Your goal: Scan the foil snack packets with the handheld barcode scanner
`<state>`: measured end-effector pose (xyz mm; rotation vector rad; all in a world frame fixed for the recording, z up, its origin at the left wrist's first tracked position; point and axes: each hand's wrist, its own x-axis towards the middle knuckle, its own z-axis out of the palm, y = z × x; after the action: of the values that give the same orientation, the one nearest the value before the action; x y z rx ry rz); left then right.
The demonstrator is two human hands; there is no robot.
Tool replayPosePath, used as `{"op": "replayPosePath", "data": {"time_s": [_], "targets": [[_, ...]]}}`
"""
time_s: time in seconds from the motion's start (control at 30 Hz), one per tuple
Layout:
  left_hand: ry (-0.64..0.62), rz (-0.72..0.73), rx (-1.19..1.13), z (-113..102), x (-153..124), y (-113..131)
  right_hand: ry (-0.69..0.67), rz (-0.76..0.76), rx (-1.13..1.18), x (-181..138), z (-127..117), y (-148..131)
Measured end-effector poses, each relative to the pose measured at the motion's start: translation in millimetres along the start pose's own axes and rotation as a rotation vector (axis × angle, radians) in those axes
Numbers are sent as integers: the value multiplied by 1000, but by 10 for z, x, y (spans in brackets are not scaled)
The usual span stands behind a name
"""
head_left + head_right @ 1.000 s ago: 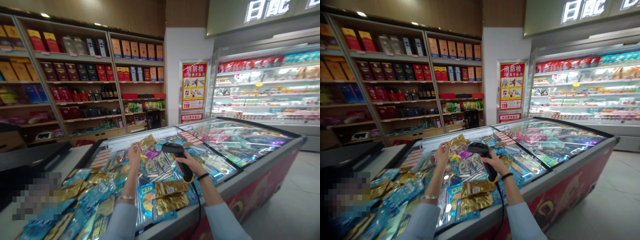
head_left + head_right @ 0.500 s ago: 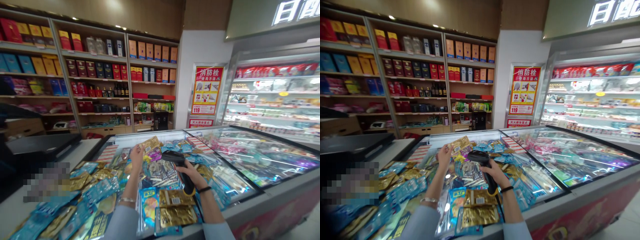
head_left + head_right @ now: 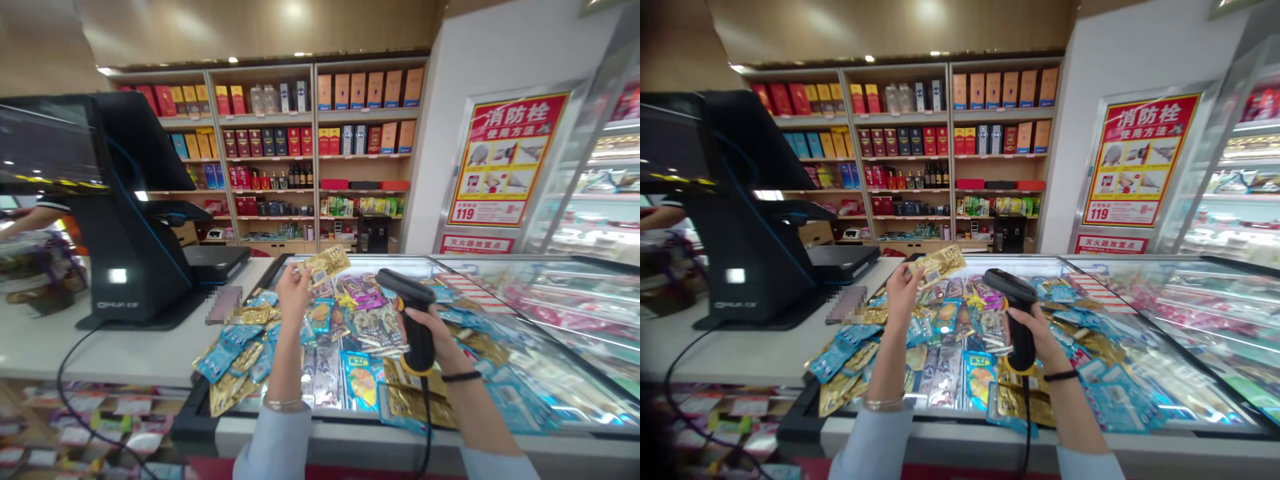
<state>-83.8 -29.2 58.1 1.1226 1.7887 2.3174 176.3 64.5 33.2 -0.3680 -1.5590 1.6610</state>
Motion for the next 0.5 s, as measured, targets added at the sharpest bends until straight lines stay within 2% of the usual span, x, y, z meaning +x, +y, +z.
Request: {"op": "replayPosePath", "data": {"time_s": [0.17, 0.27, 0.37, 0.5], "targets": [[188, -52, 72, -1026, 69, 31, -98, -47, 182, 241, 756, 182], [303, -94, 227, -1531, 23, -4, -154, -51, 274, 412, 1215, 381], [361, -76, 484, -1874, -28, -130, -203, -45, 322, 580, 1593, 617], [262, -89, 739, -2034, -56, -428, -222, 25, 361, 740, 1892, 952]]}}
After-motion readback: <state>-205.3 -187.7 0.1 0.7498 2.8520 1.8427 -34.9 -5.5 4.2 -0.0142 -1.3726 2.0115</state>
